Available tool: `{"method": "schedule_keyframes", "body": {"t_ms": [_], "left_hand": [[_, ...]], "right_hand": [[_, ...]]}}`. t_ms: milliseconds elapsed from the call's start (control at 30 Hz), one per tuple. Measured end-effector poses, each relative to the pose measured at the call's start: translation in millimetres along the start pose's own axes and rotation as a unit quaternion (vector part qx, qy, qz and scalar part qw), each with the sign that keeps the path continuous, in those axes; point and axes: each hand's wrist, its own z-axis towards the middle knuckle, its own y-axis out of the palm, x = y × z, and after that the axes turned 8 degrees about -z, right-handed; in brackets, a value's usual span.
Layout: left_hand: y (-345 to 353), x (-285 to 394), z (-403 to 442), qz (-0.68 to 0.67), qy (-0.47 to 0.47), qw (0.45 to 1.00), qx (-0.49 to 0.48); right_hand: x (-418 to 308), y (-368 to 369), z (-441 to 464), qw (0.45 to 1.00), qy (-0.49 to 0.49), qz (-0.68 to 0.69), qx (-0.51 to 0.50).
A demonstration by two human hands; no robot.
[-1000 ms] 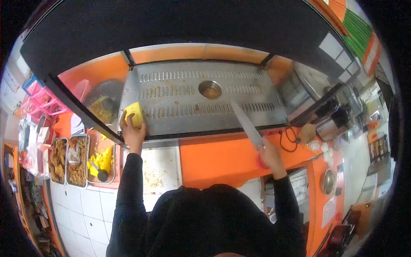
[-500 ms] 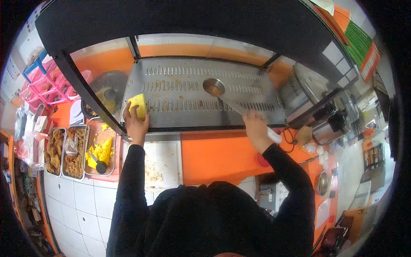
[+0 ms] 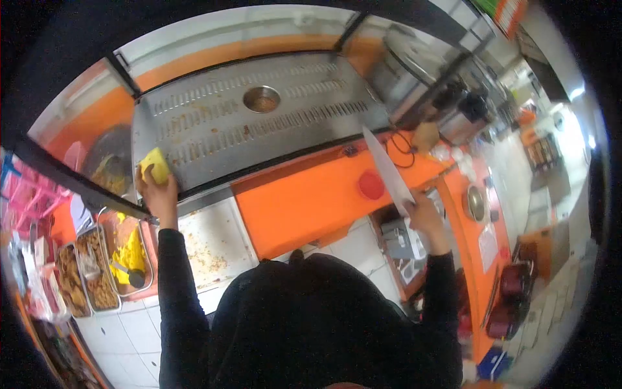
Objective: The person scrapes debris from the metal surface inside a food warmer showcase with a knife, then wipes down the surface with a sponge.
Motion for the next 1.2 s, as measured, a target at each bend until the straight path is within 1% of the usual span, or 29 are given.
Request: {"method": "schedule_keyframes", "body": {"t_ms": [33, 100, 167, 233, 267, 300, 400, 433, 467, 533, 567, 600, 633, 667, 700, 733, 767, 833, 867, 933, 1033, 1067, 1133, 1200], "left_hand": [[-3.2, 2.3, 0.8, 0.002, 0.030, 1.000, 0.001], [-1.5, -1.1, 0.2, 0.002, 0.046, 0.999, 0.000], [-0.4, -5.6, 1.0, 0.007, 0.069, 0.998, -0.006], [-1.2, -3.5, 1.6, 0.029, 0.078, 0.996, 0.004], [-2.7, -0.3, 0.8, 0.042, 0.081, 0.996, 0.012], [-4.5, 5.2, -0.6, 0.032, 0.059, 0.998, 0.011], [-6.5, 29.5, -8.7, 0.083, 0.133, 0.986, 0.050], [-0.9, 39.4, -14.4, 0.049, 0.166, 0.983, 0.059], [6.9, 53.1, -23.0, 0.013, 0.174, 0.984, 0.046], [25.3, 94.8, -47.0, -0.060, 0.190, 0.980, 0.015], [41.4, 111.6, -65.1, -0.107, 0.204, 0.972, -0.034], [55.2, 132.0, -82.5, -0.153, 0.218, 0.961, -0.080], [60.6, 164.4, -99.2, -0.195, 0.185, 0.948, -0.172], [70.9, 191.3, -120.1, -0.260, 0.159, 0.920, -0.247], [82.4, 212.1, -139.4, -0.301, 0.182, 0.888, -0.296], [90.1, 235.4, -160.6, -0.337, 0.092, 0.853, -0.387], [97.7, 256.2, -183.1, -0.367, -0.002, 0.802, -0.471], [130.9, 279.1, -231.0, -0.427, 0.026, 0.764, -0.483], [137.9, 292.9, -247.4, -0.438, -0.078, 0.721, -0.531], [149.8, 316.8, -273.7, -0.442, -0.282, 0.606, -0.598], [177.1, 341.9, -298.0, -0.445, -0.400, 0.547, -0.585], [182.3, 350.6, -301.8, -0.463, -0.439, 0.517, -0.571], [182.9, 372.0, -297.8, -0.493, -0.513, 0.452, -0.538], [185.3, 384.9, -296.7, -0.507, -0.544, 0.448, -0.496]], "right_hand": [[14.7, 1.0, -13.8, 0.997, 0.064, 0.031, -0.039], [46.0, 9.9, -39.9, 0.971, 0.185, 0.095, -0.118], [119.9, 60.6, -62.4, 0.993, 0.030, 0.103, -0.051], [159.4, 110.1, -84.2, 0.982, 0.032, 0.179, -0.042], [164.8, 129.8, -91.5, 0.959, 0.110, 0.251, -0.066], [165.9, 141.8, -94.6, 0.925, 0.185, 0.321, -0.088], [139.7, 139.6, -95.9, 0.925, 0.223, 0.278, -0.132], [130.0, 135.5, -92.1, 0.923, 0.221, 0.291, -0.120], [131.9, 134.7, -83.5, 0.924, 0.224, 0.278, -0.135], [139.0, 129.4, -63.9, 0.926, 0.230, 0.250, -0.165], [133.2, 118.9, -56.2, 0.926, 0.233, 0.249, -0.161], [129.7, 107.1, -46.2, 0.931, 0.217, 0.235, -0.178], [127.4, 95.4, -35.1, 0.935, 0.199, 0.220, -0.195], [129.1, 87.7, -23.6, 0.938, 0.181, 0.205, -0.212], [134.2, 83.9, -10.4, 0.935, 0.167, 0.202, -0.240], [140.3, 80.8, 2.4, 0.930, 0.153, 0.197, -0.269], [146.8, 78.6, 9.2, 0.925, 0.139, 0.191, -0.298], [152.1, 70.3, 13.8, 0.933, 0.106, 0.168, -0.299], [152.1, 64.3, 16.2, 0.937, 0.088, 0.155, -0.300], [148.3, 48.3, 9.7, 0.939, 0.093, 0.147, -0.295], [144.2, 25.5, -8.4, 0.944, 0.085, 0.171, -0.268], [147.9, 22.8, -12.2, 0.945, 0.081, 0.187, -0.256], [165.4, 30.0, -10.0, 0.939, 0.087, 0.180, -0.282], [174.8, 33.1, -11.1, 0.933, 0.089, 0.200, -0.287]]}}
